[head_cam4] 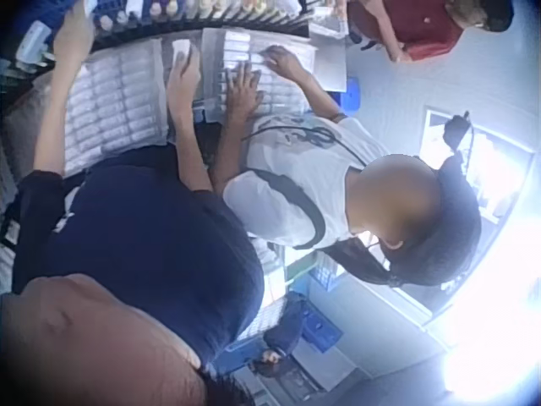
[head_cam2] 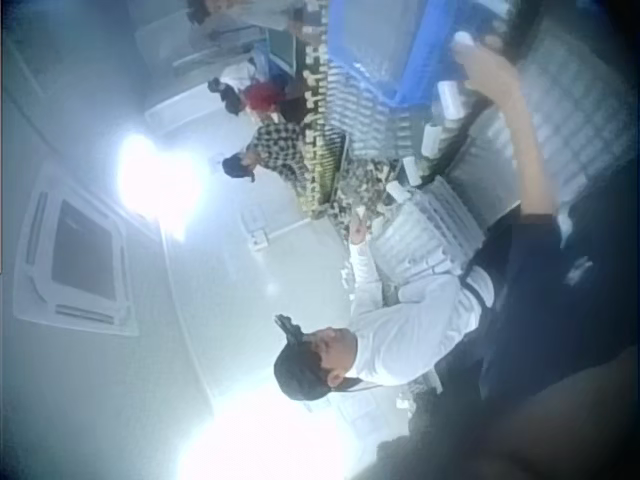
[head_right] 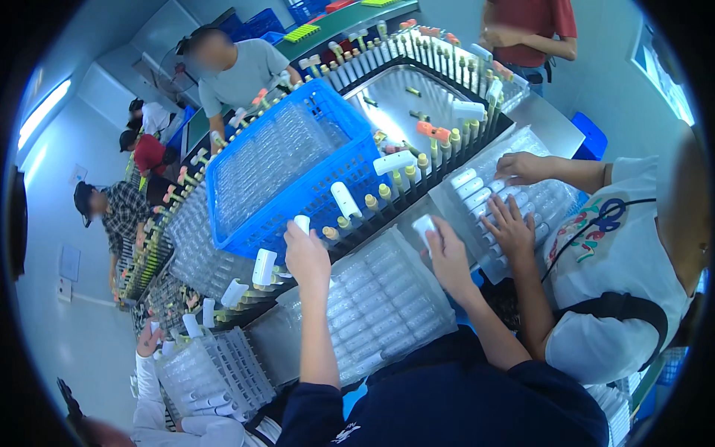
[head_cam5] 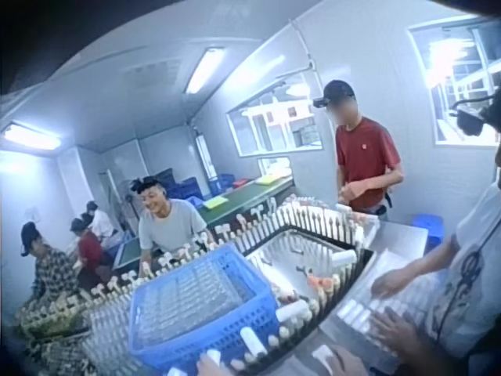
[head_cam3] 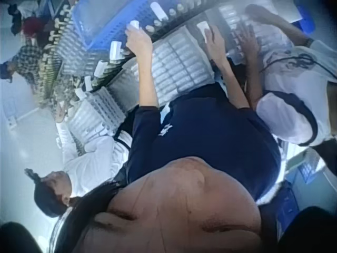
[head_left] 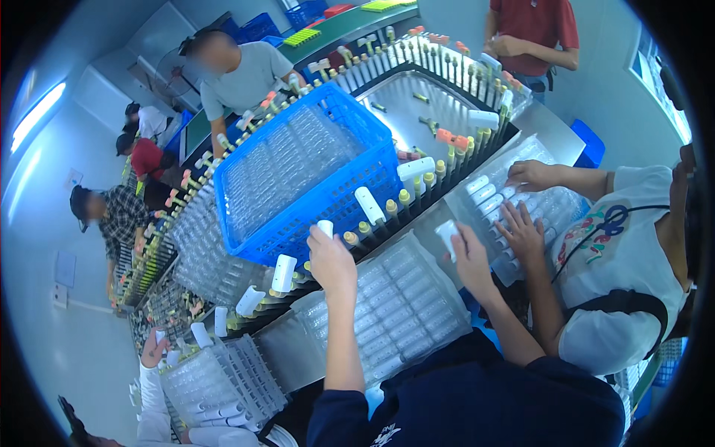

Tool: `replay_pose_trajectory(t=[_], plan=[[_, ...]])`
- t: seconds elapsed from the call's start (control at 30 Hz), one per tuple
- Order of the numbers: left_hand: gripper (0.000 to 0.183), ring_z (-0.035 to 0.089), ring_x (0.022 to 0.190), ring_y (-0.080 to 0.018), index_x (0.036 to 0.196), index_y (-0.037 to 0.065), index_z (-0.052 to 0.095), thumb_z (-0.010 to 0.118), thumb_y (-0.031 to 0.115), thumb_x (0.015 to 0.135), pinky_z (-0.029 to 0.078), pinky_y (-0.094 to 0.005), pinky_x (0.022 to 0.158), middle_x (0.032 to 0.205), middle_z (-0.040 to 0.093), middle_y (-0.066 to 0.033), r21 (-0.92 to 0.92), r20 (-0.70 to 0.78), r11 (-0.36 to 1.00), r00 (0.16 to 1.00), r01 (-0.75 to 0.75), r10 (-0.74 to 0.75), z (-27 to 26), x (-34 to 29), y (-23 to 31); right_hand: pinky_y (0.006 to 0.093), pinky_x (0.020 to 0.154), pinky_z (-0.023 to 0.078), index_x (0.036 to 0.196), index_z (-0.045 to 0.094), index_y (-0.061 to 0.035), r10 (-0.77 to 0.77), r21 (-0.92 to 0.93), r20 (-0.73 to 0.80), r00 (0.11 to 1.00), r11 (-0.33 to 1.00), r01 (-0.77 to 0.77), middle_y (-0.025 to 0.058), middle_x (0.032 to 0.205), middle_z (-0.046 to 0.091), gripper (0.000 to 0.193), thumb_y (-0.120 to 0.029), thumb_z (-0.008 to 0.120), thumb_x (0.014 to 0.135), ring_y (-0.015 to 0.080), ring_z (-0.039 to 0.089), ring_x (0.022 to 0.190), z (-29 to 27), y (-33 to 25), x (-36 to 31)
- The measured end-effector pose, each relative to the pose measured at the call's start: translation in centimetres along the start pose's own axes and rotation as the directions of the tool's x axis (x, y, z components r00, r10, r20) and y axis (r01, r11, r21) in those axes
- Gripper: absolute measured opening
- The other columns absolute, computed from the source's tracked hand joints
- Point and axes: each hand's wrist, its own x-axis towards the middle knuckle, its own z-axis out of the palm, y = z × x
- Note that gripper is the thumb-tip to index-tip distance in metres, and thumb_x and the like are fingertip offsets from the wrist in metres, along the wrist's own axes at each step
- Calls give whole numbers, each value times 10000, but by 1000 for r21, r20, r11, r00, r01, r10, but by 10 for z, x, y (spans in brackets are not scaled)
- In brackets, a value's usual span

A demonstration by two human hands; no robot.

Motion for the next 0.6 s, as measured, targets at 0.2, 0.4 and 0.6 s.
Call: replay_pose_trajectory(t=[0.2, 0.4, 0.6], plan=[[584, 560, 1317, -494, 1512, -80, 471, 699, 158, 1030, 475, -571, 1101, 1420, 598, -311, -94, -189, 996, 982, -8, -10, -19, -17, -40, 386, 891, 568, 1425, 630, 36, -393, -373, -178, 902, 875, 307, 195, 1185, 753, 429, -244, 651, 1100, 288, 741, 1036, -5, -38, 80], [460, 537, 1386, -475, 1395, -52, 591, 718, 54, 966, 425, -582, 1178, 1426, 608, -251, -142, -325, 982, 943, -121, 69, -36, -119, -54, 503, 1019, 542, 1423, 622, 11, -476, -592, 176, 862, 648, 479, 247, 1324, 704, 426, -209, 677, 1063, 464, 664, 1245, 30, -58, 159], [358, 575, 1339, -449, 1301, -12, 653, 719, 37, 953, 455, -551, 1145, 1365, 631, -234, -274, -26, 961, 999, 16, -24, -24, -224, -61, 518, 1059, 539, 1508, 542, 0, -488, -718, 336, 805, 421, 555, 239, 1469, 620, 579, -170, 742, 991, 483, 594, 1322, 105, -31, 143]])
